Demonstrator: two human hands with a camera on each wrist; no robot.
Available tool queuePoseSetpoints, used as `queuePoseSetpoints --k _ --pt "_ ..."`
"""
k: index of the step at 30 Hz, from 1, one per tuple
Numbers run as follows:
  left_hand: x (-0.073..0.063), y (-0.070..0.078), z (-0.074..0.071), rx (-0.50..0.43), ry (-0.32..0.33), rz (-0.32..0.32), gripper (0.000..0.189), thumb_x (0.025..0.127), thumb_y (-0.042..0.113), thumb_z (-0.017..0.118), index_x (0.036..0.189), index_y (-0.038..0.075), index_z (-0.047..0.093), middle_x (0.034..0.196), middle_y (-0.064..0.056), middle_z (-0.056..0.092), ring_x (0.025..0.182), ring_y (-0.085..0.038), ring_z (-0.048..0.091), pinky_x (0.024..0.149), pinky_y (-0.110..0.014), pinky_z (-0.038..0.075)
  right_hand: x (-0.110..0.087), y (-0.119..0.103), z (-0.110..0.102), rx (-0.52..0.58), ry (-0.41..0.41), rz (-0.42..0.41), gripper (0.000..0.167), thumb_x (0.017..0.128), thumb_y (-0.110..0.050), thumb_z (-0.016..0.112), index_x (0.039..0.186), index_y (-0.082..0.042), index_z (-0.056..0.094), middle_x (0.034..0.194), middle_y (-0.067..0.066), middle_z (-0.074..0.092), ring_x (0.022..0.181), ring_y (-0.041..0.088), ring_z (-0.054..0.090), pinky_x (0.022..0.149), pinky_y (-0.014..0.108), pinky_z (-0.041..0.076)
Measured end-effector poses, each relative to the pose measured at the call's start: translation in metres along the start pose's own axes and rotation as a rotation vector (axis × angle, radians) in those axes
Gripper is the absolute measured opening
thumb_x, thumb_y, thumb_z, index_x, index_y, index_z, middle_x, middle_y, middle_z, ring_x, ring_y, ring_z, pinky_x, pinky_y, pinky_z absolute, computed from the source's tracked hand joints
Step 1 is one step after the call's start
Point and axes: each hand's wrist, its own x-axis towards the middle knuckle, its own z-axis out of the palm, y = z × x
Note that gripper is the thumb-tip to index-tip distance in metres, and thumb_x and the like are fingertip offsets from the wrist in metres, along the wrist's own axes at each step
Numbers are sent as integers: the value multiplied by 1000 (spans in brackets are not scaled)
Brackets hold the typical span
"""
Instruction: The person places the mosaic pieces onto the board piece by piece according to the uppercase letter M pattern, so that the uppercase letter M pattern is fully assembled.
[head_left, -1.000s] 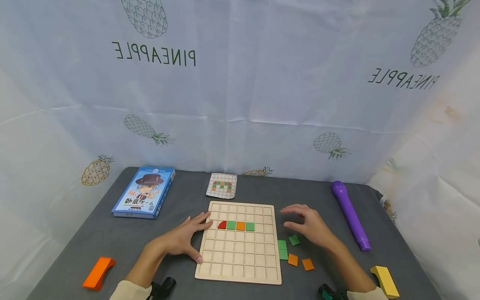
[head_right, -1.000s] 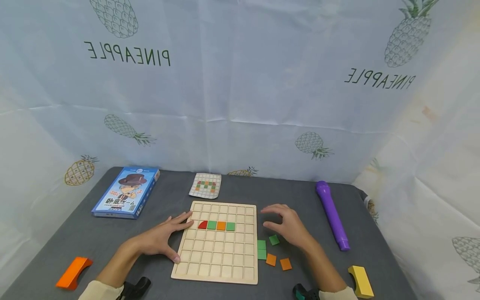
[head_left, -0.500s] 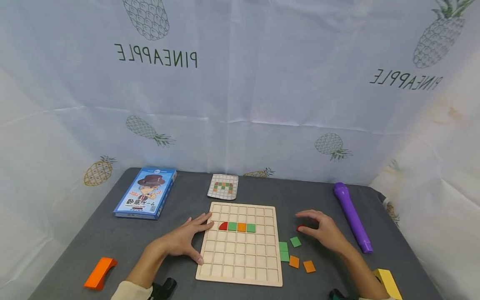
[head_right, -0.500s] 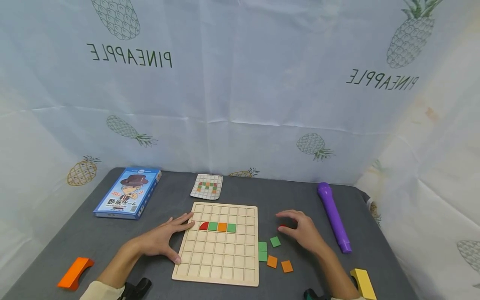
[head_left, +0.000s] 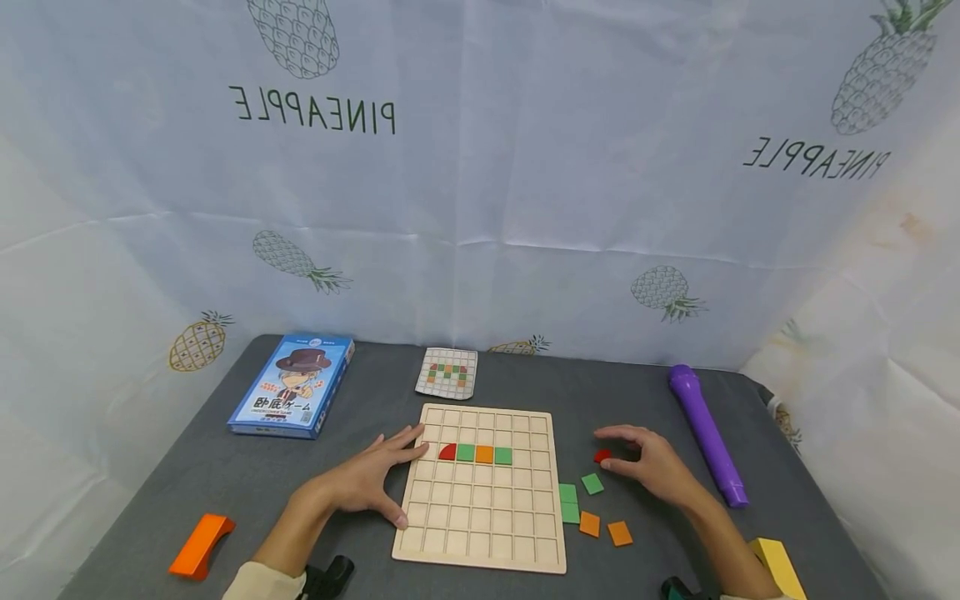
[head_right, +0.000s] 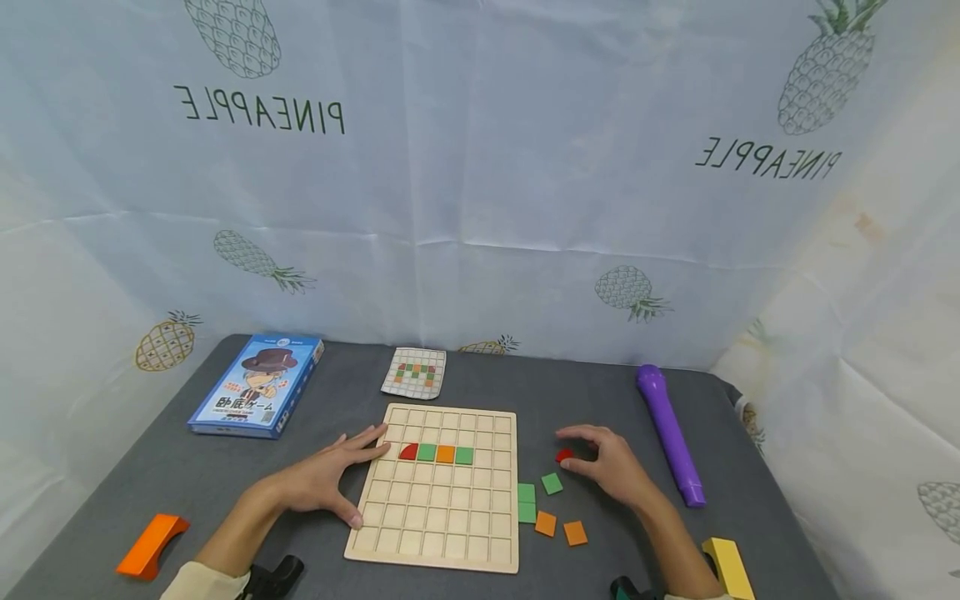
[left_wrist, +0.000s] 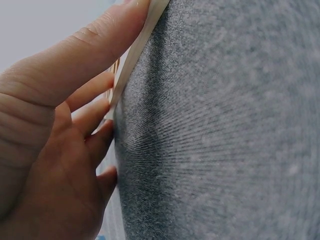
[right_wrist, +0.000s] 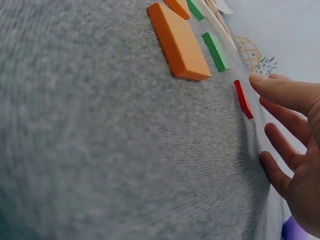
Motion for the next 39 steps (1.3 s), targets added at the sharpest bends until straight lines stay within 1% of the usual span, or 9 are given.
queuePoseSetpoints --k 2,8,14,19,28,32,35,37,39 --pt "-1 1 0 -2 0 -2 110 69 35 93 158 4 37 173 -18 12 159 -48 7 122 -75 -2 0 1 2 -9 -1 -4 39 86 -32 82 123 -24 74 126 -3 74 116 9 63 94 32 55" --pt "-4 2 1 -12 -3 -6 110 69 36 93 158 4 37 173 -19 12 159 -49 7 121 -76 -2 -1 4 8 -45 -3 -1 36 84 -28 83 120 -26 76 123 -4 75 116 18 65 96 35 53" --pt "-6 1 1 -19 2 -4 110 68 35 93 158 4 38 173 -19 12 158 -49 7 120 -76 -3 0 5 12 -51 -7 -3 35 84 -24 83 118 -26 76 122 -4 75 117 26 66 98 39 53" --pt "-7 2 1 -12 4 3 110 69 35 93 157 2 37 172 -21 12 158 -51 7 120 -77 -3 0 3 13 -56 -5 -1 33 84 -22 83 116 -26 77 120 -4 76 116 26 66 99 40 53" --pt "-4 0 3 -15 1 -5 110 68 37 93 157 3 38 173 -19 12 159 -48 7 121 -76 -3 -1 0 11 -73 8 4 30 84 -23 83 114 -25 79 115 -4 77 113 29 68 99 52 52" --pt "-3 0 2 -12 3 5 111 67 39 93 157 3 38 173 -19 12 159 -48 7 121 -75 -3 -1 1 10 -58 -2 29 30 84 -23 83 114 -26 79 115 -4 77 114 29 68 101 54 51" --pt "-3 2 2 -2 1 17 112 67 40 93 157 4 38 172 -21 12 158 -50 7 120 -77 -1 -1 1 7 -38 -10 45 30 85 -22 82 114 -25 78 115 -5 77 114 27 68 102 50 53" --pt "-4 3 1 2 1 22 111 67 39 93 157 3 38 172 -21 12 157 -50 7 120 -77 -1 -1 2 5 -19 -12 41 29 85 -23 82 114 -25 78 115 -5 77 112 22 69 99 43 55" --pt "-4 4 1 -1 3 19 111 68 39 93 157 3 38 172 -21 13 158 -50 8 120 -77 -1 0 1 4 7 3 27 26 85 -23 82 111 -23 78 112 -4 77 106 14 70 94 34 57"
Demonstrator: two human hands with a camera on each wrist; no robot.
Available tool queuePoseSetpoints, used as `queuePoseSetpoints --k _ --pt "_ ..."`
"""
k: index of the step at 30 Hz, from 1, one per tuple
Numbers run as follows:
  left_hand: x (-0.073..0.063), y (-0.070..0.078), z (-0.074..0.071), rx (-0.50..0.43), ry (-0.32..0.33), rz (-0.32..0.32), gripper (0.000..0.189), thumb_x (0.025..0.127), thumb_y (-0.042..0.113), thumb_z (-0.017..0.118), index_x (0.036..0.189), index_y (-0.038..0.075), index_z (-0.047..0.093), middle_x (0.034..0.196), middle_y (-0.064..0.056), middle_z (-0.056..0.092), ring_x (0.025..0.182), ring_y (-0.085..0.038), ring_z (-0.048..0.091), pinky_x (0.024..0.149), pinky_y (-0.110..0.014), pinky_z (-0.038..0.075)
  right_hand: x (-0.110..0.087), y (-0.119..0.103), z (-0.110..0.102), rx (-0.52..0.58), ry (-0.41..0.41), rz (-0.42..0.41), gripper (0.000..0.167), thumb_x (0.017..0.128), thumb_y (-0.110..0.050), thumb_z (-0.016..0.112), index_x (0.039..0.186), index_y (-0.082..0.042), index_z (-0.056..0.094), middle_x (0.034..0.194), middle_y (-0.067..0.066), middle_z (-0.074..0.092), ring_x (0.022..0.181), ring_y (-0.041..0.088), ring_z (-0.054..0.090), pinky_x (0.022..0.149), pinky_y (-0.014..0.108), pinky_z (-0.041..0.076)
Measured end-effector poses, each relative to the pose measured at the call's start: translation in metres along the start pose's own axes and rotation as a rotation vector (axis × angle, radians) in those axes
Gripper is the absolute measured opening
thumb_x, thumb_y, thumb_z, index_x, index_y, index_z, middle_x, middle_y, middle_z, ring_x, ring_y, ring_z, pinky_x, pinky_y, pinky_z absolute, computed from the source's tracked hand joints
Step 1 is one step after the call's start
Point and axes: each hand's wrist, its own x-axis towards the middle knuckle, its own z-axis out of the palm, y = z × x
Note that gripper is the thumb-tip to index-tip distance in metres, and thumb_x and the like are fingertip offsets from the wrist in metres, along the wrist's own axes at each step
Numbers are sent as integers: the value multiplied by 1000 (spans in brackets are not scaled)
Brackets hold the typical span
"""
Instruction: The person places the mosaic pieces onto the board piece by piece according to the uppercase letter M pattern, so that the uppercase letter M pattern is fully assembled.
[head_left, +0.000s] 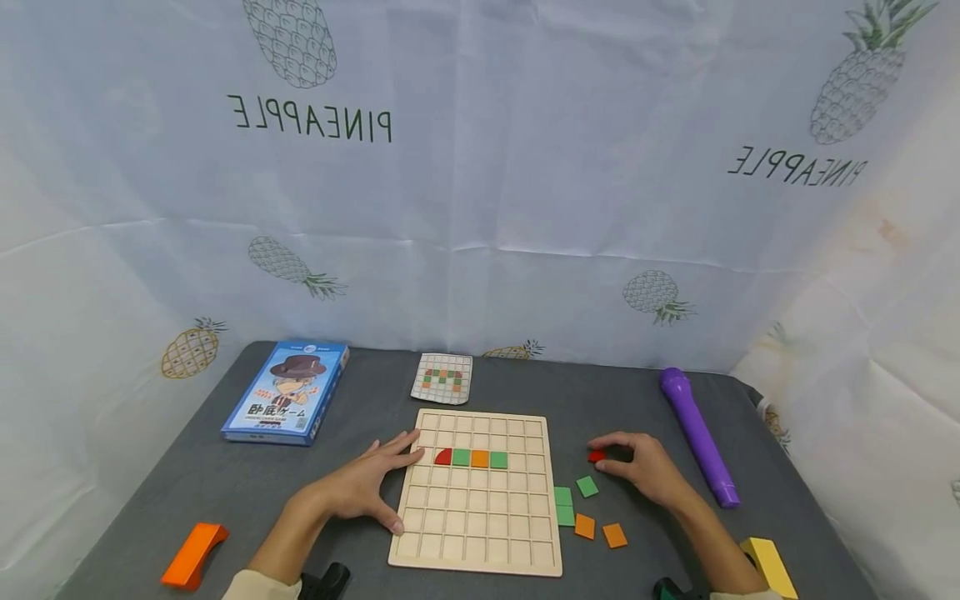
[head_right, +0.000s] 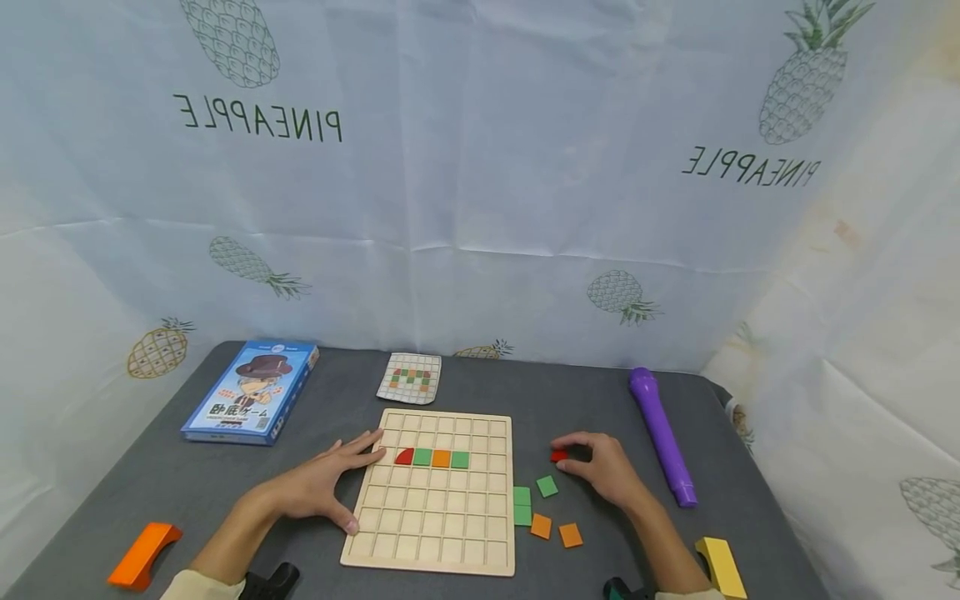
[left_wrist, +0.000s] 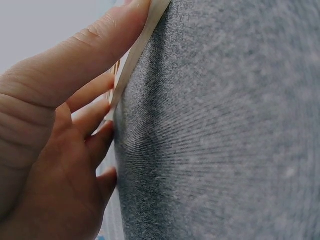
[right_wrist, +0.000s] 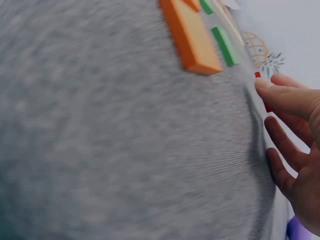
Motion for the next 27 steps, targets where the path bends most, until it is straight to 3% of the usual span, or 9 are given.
queuePoseSetpoints --k 4,7,15,27 --pt "1 1 0 -2 6 -2 110 68 35 93 157 2 38 172 -21 13 158 -49 8 121 -76 -1 1 -3 -4 93 42 -46 18 86 -19 82 103 -20 79 107 0 76 95 -1 67 81 22 59" --pt "1 1 0 0 7 0 109 68 35 93 157 1 38 172 -21 13 158 -50 9 121 -76 -1 1 -6 -8 144 56 -76 13 87 -16 80 100 -16 79 106 4 73 91 -4 65 77 19 59" --pt "2 -1 0 -2 6 6 109 69 35 93 157 1 38 172 -21 13 158 -50 8 121 -76 -2 5 -11 -10 108 51 -83 18 89 -19 79 105 -12 81 117 8 75 100 -11 61 76 20 60" --pt "3 -3 0 -11 7 -10 111 67 34 94 157 2 38 173 -19 12 159 -48 8 122 -75 -2 9 -20 6 158 6 -115 25 85 -21 82 105 -5 80 109 11 75 87 -6 66 76 19 59"
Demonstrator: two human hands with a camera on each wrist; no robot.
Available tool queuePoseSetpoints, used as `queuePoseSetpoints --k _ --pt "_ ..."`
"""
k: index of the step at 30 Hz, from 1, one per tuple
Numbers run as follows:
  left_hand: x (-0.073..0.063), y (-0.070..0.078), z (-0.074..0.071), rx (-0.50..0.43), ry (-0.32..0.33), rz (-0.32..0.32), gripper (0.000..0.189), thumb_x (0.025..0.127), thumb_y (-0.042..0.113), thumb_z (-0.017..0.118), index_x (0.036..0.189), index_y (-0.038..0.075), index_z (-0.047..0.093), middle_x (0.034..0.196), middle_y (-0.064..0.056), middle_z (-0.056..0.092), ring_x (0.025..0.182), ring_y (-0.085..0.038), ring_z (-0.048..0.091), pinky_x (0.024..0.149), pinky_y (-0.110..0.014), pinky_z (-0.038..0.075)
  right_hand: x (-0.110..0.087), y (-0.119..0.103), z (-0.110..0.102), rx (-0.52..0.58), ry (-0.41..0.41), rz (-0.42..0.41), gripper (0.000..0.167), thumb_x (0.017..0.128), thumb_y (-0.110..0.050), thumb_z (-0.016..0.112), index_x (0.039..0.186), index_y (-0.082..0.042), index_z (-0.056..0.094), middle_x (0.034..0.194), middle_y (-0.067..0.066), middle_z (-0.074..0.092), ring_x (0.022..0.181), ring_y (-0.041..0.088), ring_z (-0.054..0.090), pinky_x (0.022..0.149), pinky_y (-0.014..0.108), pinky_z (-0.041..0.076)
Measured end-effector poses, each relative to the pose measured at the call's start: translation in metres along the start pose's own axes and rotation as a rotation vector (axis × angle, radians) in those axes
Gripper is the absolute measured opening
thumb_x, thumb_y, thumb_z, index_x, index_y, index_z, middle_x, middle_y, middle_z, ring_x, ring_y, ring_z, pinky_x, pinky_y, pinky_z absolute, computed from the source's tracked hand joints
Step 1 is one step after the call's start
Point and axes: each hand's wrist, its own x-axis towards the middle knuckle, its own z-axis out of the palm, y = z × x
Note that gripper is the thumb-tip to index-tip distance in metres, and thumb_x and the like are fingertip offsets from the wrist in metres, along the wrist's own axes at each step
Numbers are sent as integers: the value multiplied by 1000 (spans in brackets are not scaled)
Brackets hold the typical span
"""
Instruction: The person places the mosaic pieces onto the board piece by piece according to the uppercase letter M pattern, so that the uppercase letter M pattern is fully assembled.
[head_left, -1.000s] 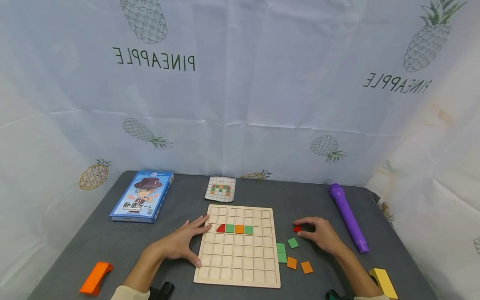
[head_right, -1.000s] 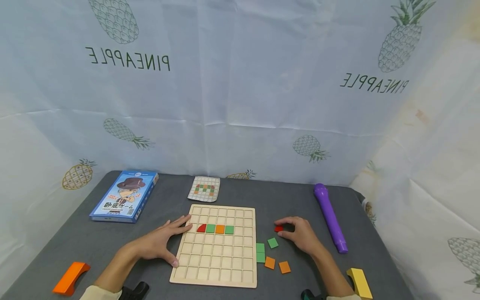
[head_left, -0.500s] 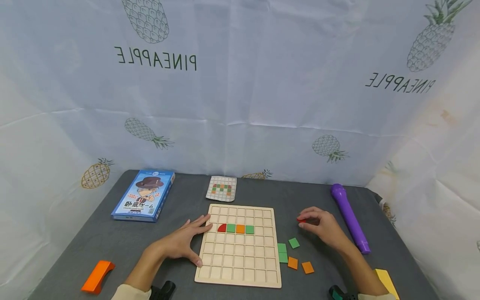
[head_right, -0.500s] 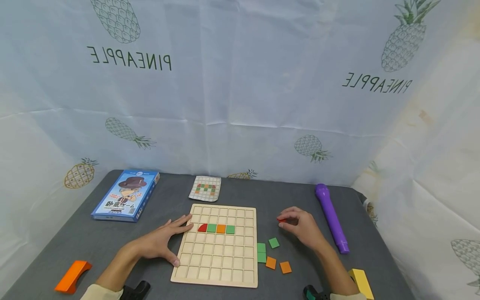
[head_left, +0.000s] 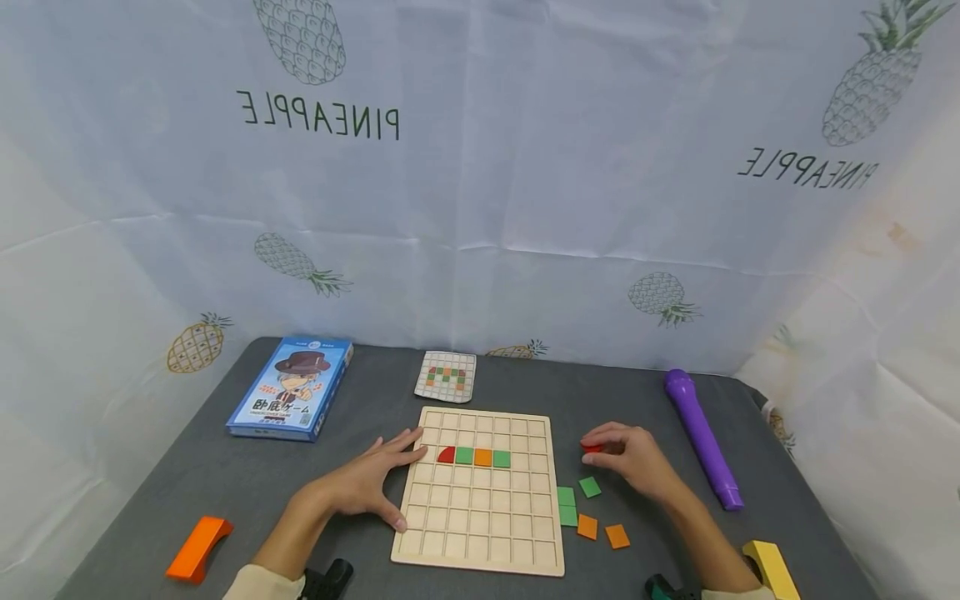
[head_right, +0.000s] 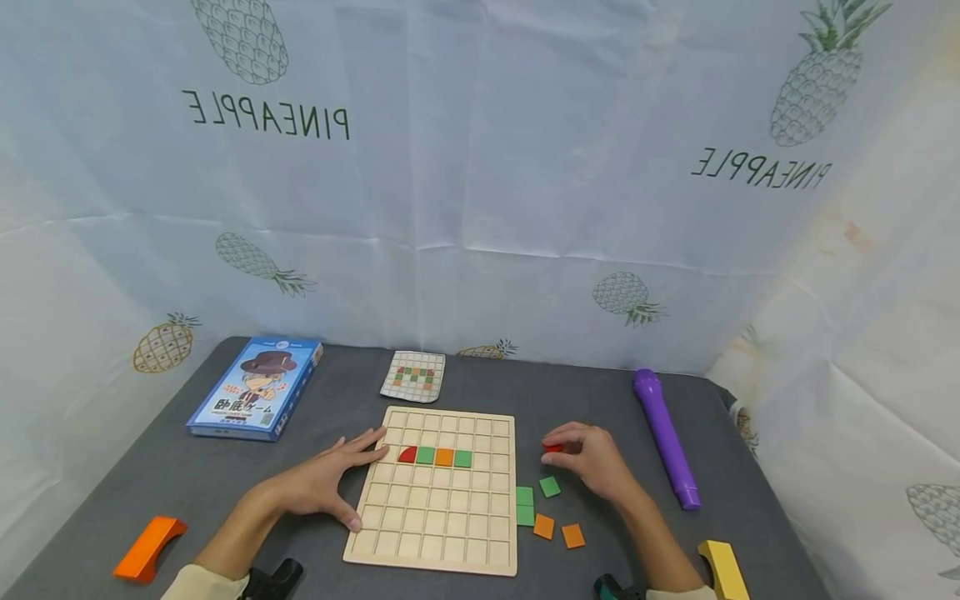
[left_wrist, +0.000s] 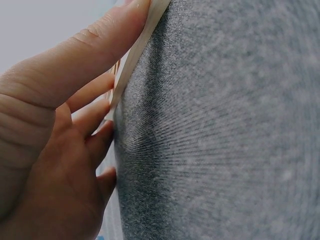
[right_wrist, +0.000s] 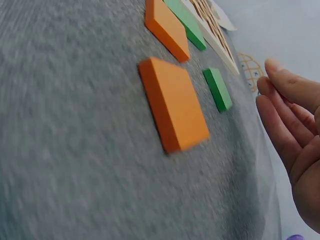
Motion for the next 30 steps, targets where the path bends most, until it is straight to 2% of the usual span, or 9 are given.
queuePoseSetpoints --k 6,14,18,22,30 --pt "1 -1 1 3 0 -6 111 66 35 94 157 4 39 173 -18 13 159 -47 8 122 -75 -2 4 -6 9 22 -44 -8 27 88 -23 79 110 -6 80 112 10 75 94 -4 66 79 18 59" --pt "1 -2 1 3 -3 -6 111 66 35 94 157 4 38 173 -18 12 159 -48 7 122 -75 -2 12 -13 22 77 -111 9 26 90 -21 77 111 -5 79 121 17 75 101 10 74 79 19 60" --pt "1 -1 0 10 -4 -14 112 66 36 94 158 5 38 173 -17 12 159 -47 7 122 -74 -2 16 -16 30 79 -103 -15 22 90 -20 78 107 -7 81 117 15 77 99 7 74 78 19 61" --pt "1 -1 0 14 -2 -15 111 66 35 94 157 5 39 173 -17 12 159 -47 8 122 -74 -1 19 -18 36 84 -98 -32 21 91 -18 77 108 -6 81 118 15 76 102 11 73 79 19 61" --pt "0 -2 0 8 2 -17 111 67 34 95 158 5 38 173 -16 12 160 -46 7 123 -73 -3 23 -26 45 90 -94 -12 21 91 -15 77 110 -6 80 120 13 75 102 17 74 79 18 60"
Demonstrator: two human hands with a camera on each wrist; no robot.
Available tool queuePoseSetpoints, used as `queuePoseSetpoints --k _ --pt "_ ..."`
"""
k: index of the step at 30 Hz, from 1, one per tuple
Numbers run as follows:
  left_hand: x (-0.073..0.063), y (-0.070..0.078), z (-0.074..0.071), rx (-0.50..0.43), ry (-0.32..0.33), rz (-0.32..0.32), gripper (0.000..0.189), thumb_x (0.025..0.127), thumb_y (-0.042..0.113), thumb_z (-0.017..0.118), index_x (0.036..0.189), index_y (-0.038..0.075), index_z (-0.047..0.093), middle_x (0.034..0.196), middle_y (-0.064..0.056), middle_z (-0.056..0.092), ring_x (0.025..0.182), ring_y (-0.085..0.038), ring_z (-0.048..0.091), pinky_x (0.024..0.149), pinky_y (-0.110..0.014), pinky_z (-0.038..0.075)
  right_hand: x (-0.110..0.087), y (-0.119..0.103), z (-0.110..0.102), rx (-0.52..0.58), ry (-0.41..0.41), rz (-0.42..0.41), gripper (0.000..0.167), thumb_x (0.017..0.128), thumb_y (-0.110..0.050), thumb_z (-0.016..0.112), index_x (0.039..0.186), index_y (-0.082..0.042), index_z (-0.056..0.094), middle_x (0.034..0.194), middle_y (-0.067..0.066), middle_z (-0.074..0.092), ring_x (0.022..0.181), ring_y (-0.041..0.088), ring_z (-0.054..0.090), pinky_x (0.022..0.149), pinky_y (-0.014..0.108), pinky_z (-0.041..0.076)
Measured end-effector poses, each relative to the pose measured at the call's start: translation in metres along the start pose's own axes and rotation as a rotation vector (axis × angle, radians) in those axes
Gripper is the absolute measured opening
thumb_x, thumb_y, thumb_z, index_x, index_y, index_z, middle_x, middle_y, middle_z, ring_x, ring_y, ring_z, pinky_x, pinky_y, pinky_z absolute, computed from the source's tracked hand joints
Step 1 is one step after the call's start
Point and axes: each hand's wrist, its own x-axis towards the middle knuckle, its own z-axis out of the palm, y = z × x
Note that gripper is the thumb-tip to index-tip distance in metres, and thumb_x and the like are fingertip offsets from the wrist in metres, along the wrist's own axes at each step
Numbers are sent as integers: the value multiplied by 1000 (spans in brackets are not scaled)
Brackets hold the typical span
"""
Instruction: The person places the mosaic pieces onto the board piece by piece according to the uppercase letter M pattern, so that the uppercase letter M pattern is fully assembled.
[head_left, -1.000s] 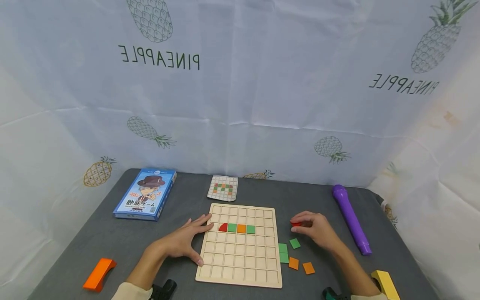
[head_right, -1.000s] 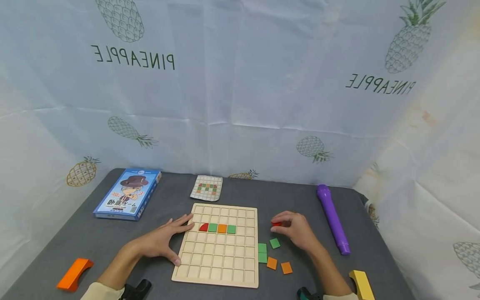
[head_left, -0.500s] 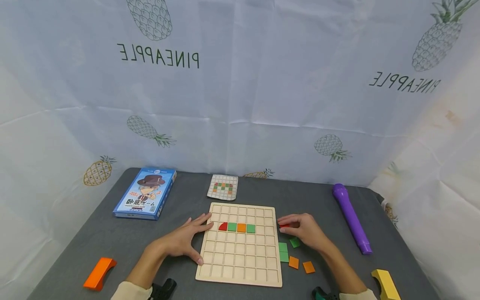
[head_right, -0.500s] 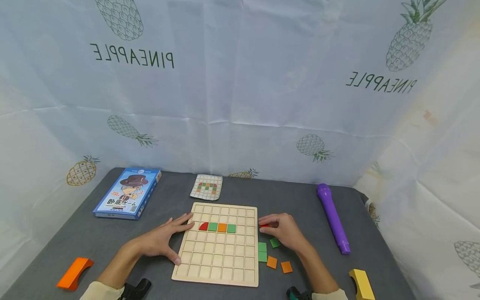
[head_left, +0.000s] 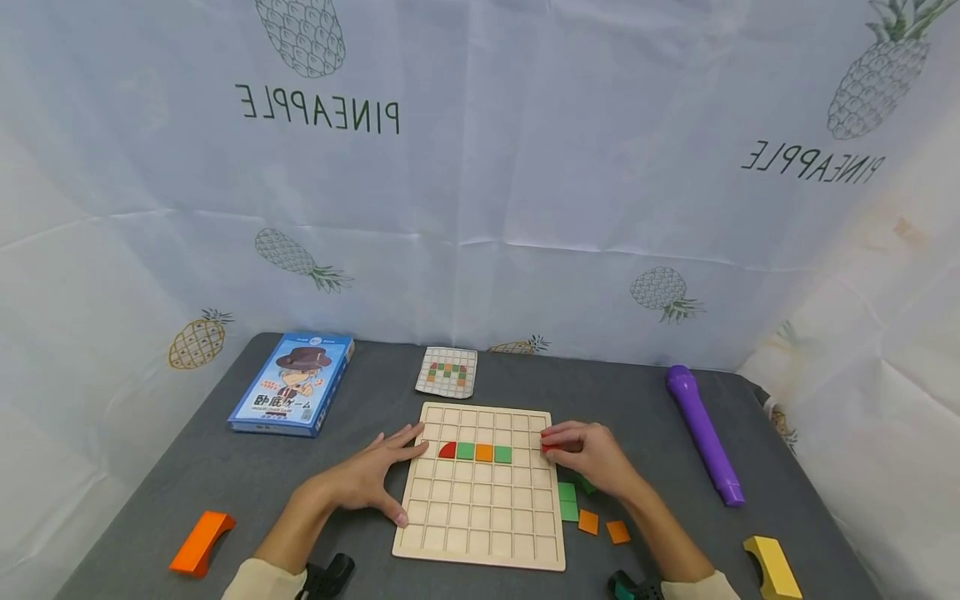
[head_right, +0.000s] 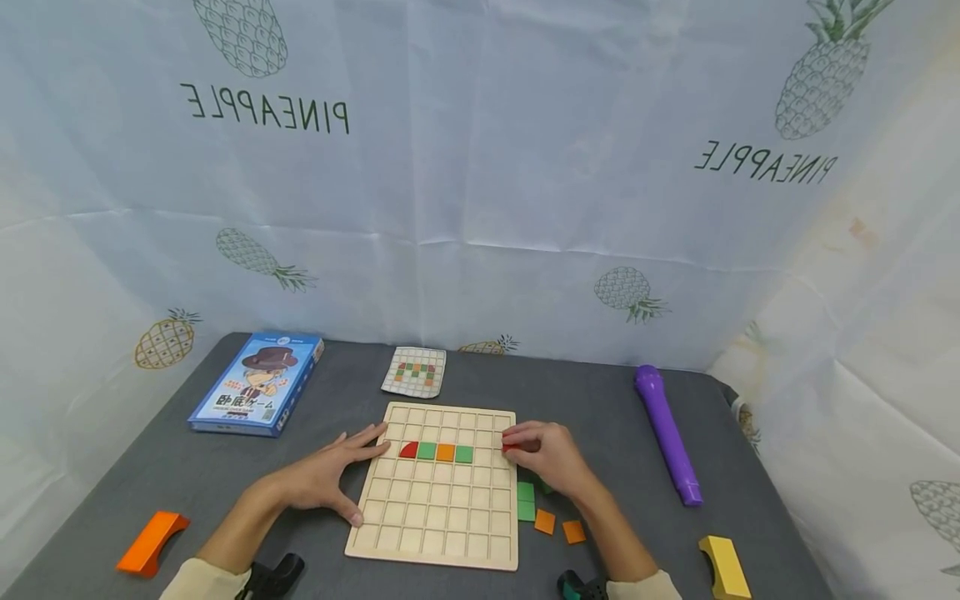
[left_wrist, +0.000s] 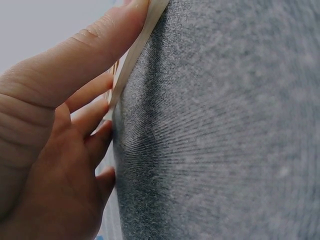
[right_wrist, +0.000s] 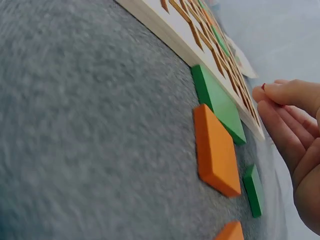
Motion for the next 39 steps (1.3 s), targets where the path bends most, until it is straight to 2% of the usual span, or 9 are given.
queuePoseSetpoints --k 4,8,11,16,20,27,33,39 --pt "0 1 -1 1 0 -3 111 67 34 95 158 6 38 173 -16 12 160 -45 7 123 -73 -3 3 -6 5 -35 23 9 23 89 -20 79 109 -9 81 115 8 78 109 27 73 82 20 60" --pt "0 2 -1 -1 -3 -8 111 67 34 95 158 6 38 174 -15 11 160 -45 7 123 -73 -3 5 -11 10 -70 17 17 22 89 -24 80 108 -12 82 115 2 79 117 32 69 91 26 60" --pt "0 3 -1 -2 -4 -8 111 66 34 95 158 6 38 174 -16 11 160 -45 7 123 -73 -2 7 -14 15 -79 10 22 21 89 -24 80 106 -14 83 115 0 78 115 29 69 92 27 58" --pt "0 3 -1 -1 -4 -5 111 66 33 95 158 6 38 173 -16 11 160 -46 7 123 -74 -2 10 -18 23 -72 17 16 16 88 -24 81 102 -16 83 111 -1 78 106 23 70 82 23 57" --pt "0 4 -1 -1 -7 -6 111 67 34 94 158 6 38 173 -16 12 160 -46 7 123 -73 -2 13 -18 29 -84 16 15 15 87 -24 82 101 -19 83 107 -3 79 102 18 72 83 21 58" --pt "0 4 -1 -9 0 -9 111 67 34 94 158 6 38 173 -16 12 160 -45 6 123 -73 -3 14 -22 34 -96 14 22 16 84 -19 84 99 -17 82 103 -1 79 91 11 71 77 20 58" --pt "1 3 -2 -1 5 -3 112 66 34 95 158 5 38 173 -16 11 160 -46 7 123 -74 -3 15 -22 35 -132 34 -9 14 83 -17 85 96 -16 82 101 -1 77 88 12 70 75 20 58" --pt "0 3 -1 -2 -6 -12 111 67 36 94 158 6 38 173 -16 12 160 -45 6 123 -73 -3 16 -22 38 -156 30 2 11 83 -16 85 94 -16 83 98 -3 77 90 12 69 77 20 57"
